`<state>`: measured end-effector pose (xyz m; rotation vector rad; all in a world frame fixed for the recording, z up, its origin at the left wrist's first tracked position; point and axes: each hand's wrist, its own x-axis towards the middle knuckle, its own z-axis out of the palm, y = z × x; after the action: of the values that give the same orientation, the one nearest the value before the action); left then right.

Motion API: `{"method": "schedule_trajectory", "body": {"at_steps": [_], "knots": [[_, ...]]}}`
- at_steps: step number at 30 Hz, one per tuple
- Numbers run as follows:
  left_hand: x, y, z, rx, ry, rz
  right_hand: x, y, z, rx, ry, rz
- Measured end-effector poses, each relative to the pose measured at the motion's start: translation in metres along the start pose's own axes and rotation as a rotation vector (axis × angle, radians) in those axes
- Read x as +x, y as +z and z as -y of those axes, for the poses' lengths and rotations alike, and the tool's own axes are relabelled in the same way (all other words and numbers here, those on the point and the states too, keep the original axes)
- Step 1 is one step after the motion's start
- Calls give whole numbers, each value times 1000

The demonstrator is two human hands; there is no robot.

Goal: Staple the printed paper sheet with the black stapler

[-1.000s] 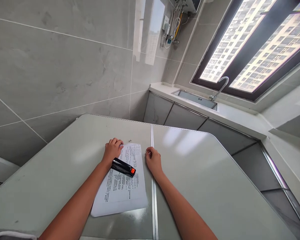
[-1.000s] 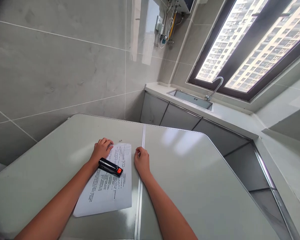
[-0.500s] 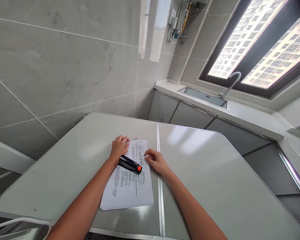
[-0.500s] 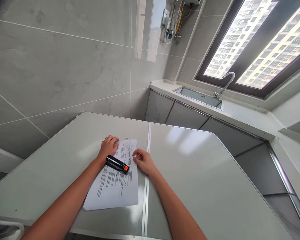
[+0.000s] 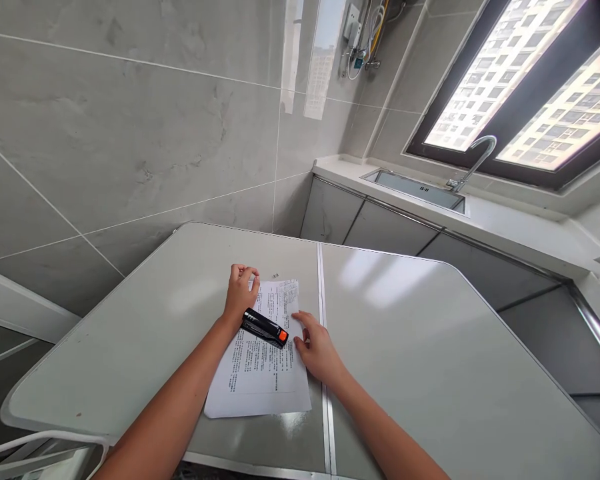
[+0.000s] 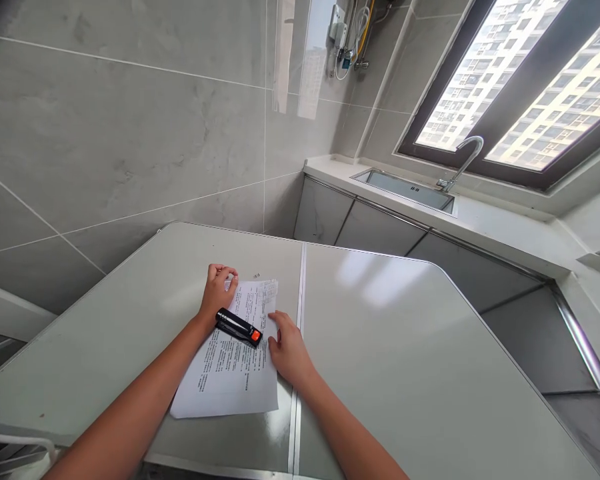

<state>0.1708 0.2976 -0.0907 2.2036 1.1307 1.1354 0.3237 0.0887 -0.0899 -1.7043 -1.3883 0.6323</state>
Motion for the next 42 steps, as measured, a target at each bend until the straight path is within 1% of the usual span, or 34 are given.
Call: {"method": "schedule_trajectory", "body": {"at_steps": [3,5,7,11,16,18,19,22,26,28,30,31,32,33,34,36,37,38,40,42], "knots": [[1,-2,-1,-56,-36,-39,-6,-1,-4,-38,17,-4],[1,-5,-3,-69,-81,-104,-11,-6,-9,-51,58,-7],[1,-6,-6,-66,-122,-145,-17,-13,-13,-55,96,-24],[-1,-4,-10,-79,-137,-116,-34,-30,-20,-34,117,-83],[-3,-1,-13,-68,-95,-64,-50,-53,-20,10,168,-126],[-4,-1,-17,-71,-44,1,-54,-63,-21,29,202,-128],[-5,-1,-20,-81,-8,53,-56,-67,-23,33,217,-127],[-11,1,-32,-138,113,268,-60,-79,-30,11,245,-136],[-22,5,-46,-203,288,577,-64,-88,-38,-73,228,-139],[-26,7,-49,-184,380,690,-64,-90,-37,-133,205,-145],[-29,9,-49,-144,453,755,-63,-91,-30,-222,162,-246],[-30,9,-48,-126,479,771,-61,-91,-25,-265,128,-308],[-30,10,-47,-112,501,780,-58,-90,-19,-297,87,-337],[-31,11,-46,-101,519,782,-54,-89,-12,-310,43,-314],[-31,11,-46,-92,533,782,-49,-88,-6,-308,2,-239],[-32,11,-47,-74,541,771,-38,-86,5,-295,-66,-20],[-32,11,-48,-63,538,765,-31,-85,9,-305,-91,68],[-33,11,-49,-53,530,759,-25,-83,11,-327,-110,124],[-33,10,-51,-42,511,755,-12,-81,10,-376,-138,163],[-34,9,-52,-43,499,757,-2,-79,5,-393,-170,151]]}}
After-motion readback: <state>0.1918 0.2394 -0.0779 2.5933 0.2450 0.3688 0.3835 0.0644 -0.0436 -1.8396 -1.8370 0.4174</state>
